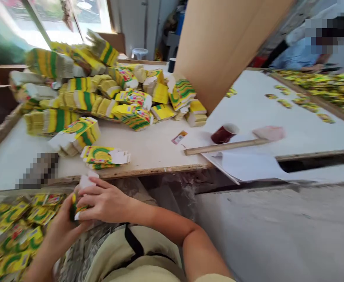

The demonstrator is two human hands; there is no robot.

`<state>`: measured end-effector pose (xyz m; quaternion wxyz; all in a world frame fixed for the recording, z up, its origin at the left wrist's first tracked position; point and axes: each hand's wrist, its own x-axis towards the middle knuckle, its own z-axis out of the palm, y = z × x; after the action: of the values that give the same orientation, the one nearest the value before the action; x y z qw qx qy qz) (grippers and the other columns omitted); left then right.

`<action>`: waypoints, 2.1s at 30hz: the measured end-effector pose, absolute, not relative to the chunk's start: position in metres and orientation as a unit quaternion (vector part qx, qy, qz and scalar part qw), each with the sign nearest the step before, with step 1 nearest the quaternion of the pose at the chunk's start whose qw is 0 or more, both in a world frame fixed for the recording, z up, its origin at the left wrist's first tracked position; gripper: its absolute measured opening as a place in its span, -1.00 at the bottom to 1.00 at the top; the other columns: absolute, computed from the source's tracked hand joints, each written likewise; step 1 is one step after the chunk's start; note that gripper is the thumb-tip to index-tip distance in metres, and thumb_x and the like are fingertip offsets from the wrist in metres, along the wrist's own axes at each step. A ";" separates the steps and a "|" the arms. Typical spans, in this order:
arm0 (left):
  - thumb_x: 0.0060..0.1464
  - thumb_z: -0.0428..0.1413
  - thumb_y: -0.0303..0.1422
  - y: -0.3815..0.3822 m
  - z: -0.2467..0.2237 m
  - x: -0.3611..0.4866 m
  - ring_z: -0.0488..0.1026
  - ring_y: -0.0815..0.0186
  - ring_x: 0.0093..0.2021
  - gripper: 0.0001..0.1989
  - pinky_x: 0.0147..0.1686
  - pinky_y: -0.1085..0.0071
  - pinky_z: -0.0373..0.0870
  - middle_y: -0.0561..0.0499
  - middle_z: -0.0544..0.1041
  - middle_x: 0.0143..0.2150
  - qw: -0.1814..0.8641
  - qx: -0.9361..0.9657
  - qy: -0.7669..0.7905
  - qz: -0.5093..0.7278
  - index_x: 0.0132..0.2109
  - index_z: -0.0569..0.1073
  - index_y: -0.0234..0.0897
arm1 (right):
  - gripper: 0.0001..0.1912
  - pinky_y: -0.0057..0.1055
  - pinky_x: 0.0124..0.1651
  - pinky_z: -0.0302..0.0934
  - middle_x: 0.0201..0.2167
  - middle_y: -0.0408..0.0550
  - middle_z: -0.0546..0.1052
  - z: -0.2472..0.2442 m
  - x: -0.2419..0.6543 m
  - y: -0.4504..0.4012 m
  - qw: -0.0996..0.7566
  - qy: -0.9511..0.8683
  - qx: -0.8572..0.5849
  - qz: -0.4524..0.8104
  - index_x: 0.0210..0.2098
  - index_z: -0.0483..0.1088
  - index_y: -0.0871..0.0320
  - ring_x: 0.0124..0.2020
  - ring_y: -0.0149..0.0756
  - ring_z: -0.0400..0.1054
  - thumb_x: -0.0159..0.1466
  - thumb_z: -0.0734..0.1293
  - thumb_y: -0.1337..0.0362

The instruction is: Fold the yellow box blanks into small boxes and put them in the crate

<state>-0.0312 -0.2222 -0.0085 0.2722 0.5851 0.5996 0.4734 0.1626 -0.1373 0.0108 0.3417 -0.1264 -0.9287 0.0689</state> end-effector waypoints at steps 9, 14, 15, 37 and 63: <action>0.07 0.21 -0.34 -0.239 -0.026 0.001 0.47 0.09 0.10 -0.23 -0.05 0.20 0.50 -0.22 0.41 0.15 0.134 0.691 0.587 0.401 0.34 0.01 -0.19 | -0.28 -0.09 0.30 0.13 0.27 0.10 0.33 -0.019 0.140 -0.154 0.285 -0.590 -0.261 0.709 0.30 0.17 0.11 0.28 -0.10 0.22 0.28 0.30 -0.12; 0.04 0.18 -0.41 -0.238 -0.027 -0.006 0.54 0.20 -0.11 -0.39 -0.22 0.32 0.52 -0.09 0.45 -0.03 0.131 0.705 0.577 0.392 0.20 0.13 -0.15 | -0.19 -0.16 0.20 0.25 0.24 0.10 0.37 -0.039 0.136 -0.155 0.253 -0.543 -0.256 0.759 0.32 0.15 0.06 0.20 -0.10 0.33 0.20 0.38 -0.15; 0.02 0.18 -0.42 -0.238 -0.027 -0.007 0.54 0.24 -0.20 -0.42 -0.30 0.35 0.51 -0.05 0.45 -0.09 0.146 0.699 0.588 0.380 0.16 0.15 -0.16 | -0.16 -0.16 0.20 0.25 0.26 0.14 0.34 -0.039 0.137 -0.155 0.259 -0.556 -0.257 0.747 0.36 0.07 0.08 0.20 -0.10 0.33 0.23 0.35 -0.14; -0.06 0.30 -0.30 -0.238 -0.014 -0.020 0.52 0.14 -0.07 -0.48 -0.09 0.22 0.48 -0.07 0.55 -0.05 0.200 0.648 0.647 0.348 0.08 0.40 -0.17 | -0.80 -0.17 0.21 0.25 0.23 0.21 0.34 -0.011 0.175 -0.138 0.204 -0.870 -0.179 0.412 -0.07 0.49 0.15 0.24 -0.12 0.28 0.32 0.32 0.35; 0.00 0.26 -0.09 -0.228 -0.043 -0.012 0.42 0.06 0.17 -0.35 0.08 0.10 0.43 -0.22 0.46 0.17 0.384 0.448 0.614 0.525 0.20 0.34 -0.19 | -0.46 -0.25 -0.14 0.32 -0.26 -0.06 0.45 -0.029 0.143 -0.093 0.377 -0.756 -0.407 0.346 0.12 0.14 0.13 -0.27 -0.21 0.37 0.18 0.31 0.46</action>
<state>-0.0118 -0.2277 -0.0431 0.3837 0.4477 0.6136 0.5252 0.1428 -0.0930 -0.0294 0.3771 -0.4074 -0.7563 0.3461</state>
